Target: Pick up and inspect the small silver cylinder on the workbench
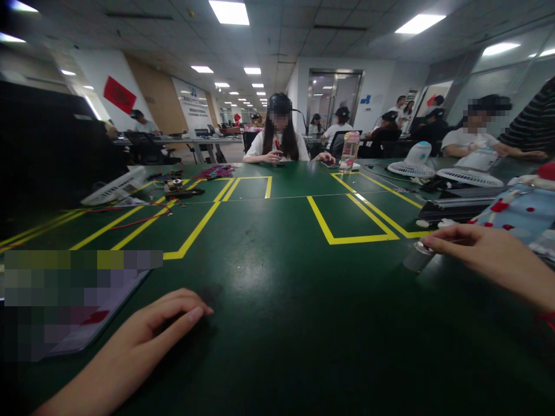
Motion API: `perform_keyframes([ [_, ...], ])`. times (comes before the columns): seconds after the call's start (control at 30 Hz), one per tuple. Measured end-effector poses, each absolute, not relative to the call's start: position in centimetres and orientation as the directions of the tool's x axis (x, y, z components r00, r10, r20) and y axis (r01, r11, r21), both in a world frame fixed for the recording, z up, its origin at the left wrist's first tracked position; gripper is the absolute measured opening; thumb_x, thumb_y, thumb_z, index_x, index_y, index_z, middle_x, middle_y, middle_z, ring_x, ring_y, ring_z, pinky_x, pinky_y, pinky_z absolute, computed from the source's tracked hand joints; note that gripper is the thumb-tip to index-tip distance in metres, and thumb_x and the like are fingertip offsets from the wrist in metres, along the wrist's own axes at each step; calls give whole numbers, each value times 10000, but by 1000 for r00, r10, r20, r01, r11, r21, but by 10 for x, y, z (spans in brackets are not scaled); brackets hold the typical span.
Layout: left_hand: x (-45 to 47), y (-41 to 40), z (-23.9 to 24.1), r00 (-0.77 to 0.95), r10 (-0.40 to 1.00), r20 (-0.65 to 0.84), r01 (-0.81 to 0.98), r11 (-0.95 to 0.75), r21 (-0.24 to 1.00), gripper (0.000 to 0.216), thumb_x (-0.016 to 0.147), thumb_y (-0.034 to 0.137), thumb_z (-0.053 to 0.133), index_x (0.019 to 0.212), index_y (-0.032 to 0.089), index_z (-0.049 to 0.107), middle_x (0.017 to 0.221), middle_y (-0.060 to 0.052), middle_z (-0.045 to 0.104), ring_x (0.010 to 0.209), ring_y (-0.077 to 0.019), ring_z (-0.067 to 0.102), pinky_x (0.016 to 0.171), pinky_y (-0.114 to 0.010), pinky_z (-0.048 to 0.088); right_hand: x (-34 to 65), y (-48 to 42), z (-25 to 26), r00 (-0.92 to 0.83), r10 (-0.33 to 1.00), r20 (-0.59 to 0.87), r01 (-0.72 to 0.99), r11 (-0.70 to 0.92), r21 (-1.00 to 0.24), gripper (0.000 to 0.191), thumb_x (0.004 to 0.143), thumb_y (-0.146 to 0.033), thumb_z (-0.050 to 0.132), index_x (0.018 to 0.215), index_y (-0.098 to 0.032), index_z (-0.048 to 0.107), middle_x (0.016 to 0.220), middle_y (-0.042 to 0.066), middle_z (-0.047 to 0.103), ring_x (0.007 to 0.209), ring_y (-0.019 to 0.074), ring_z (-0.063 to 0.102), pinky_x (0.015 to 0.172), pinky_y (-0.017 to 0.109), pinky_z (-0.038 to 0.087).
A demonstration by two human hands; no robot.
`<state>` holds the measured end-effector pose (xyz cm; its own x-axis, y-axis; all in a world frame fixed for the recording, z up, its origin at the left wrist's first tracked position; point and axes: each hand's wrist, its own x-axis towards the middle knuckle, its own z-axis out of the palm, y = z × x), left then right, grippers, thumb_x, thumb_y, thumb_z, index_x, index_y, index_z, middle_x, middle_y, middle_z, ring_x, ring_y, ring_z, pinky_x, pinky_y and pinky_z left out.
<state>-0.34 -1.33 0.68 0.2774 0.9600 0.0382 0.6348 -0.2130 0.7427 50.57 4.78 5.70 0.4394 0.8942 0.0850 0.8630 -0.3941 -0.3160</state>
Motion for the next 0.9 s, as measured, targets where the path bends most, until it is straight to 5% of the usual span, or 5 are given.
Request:
perform_keyframes([
  [0.13, -5, -12, 4, 294, 955, 32, 628, -218, 747, 244, 941, 344, 469, 880, 256, 689, 965, -3, 669, 939, -210, 640, 827, -309, 485, 506, 44, 52, 469, 876, 109, 859, -424, -289, 429, 746, -541, 625, 1012, -224, 739, 1087, 117, 668, 763, 196, 609, 700, 350, 423],
  [0.4, -4, -14, 4, 284, 958, 31, 629, -211, 748, 241, 933, 347, 474, 870, 264, 692, 957, 2, 668, 939, -211, 635, 834, -316, 478, 504, 28, 35, 364, 931, 31, 730, -264, -630, 517, 778, -384, 634, 1275, -258, 571, 1248, 117, 597, 1011, 197, 630, 800, 306, 470],
  [0.53, -2, -13, 3, 293, 955, 35, 621, -218, 753, 247, 933, 348, 473, 863, 268, 696, 947, 1, 669, 932, -211, 637, 825, -310, 485, 475, 21, 30, 398, 905, 148, 815, -275, -510, 482, 773, -436, 640, 1192, -203, 588, 1117, 105, 648, 942, 178, 644, 835, 317, 480],
  [0.77, -2, -13, 2, 297, 954, 49, 619, -231, 751, 251, 939, 346, 472, 864, 267, 698, 939, -2, 665, 917, -209, 639, 811, -307, 489, 356, 6, 14, -238, 844, 480, 715, 487, -502, 369, 801, -356, 641, 1146, -237, 588, 1181, 59, 614, 1059, 163, 609, 910, 306, 530],
  [0.9, -3, -14, 4, 299, 953, 42, 621, -228, 750, 235, 939, 338, 482, 872, 265, 695, 949, -1, 664, 933, -210, 635, 828, -310, 485, 293, 3, 12, -466, 747, 475, 529, 665, -527, 305, 819, -252, 618, 1120, -248, 563, 1167, 25, 606, 1071, 111, 590, 928, 256, 517],
])
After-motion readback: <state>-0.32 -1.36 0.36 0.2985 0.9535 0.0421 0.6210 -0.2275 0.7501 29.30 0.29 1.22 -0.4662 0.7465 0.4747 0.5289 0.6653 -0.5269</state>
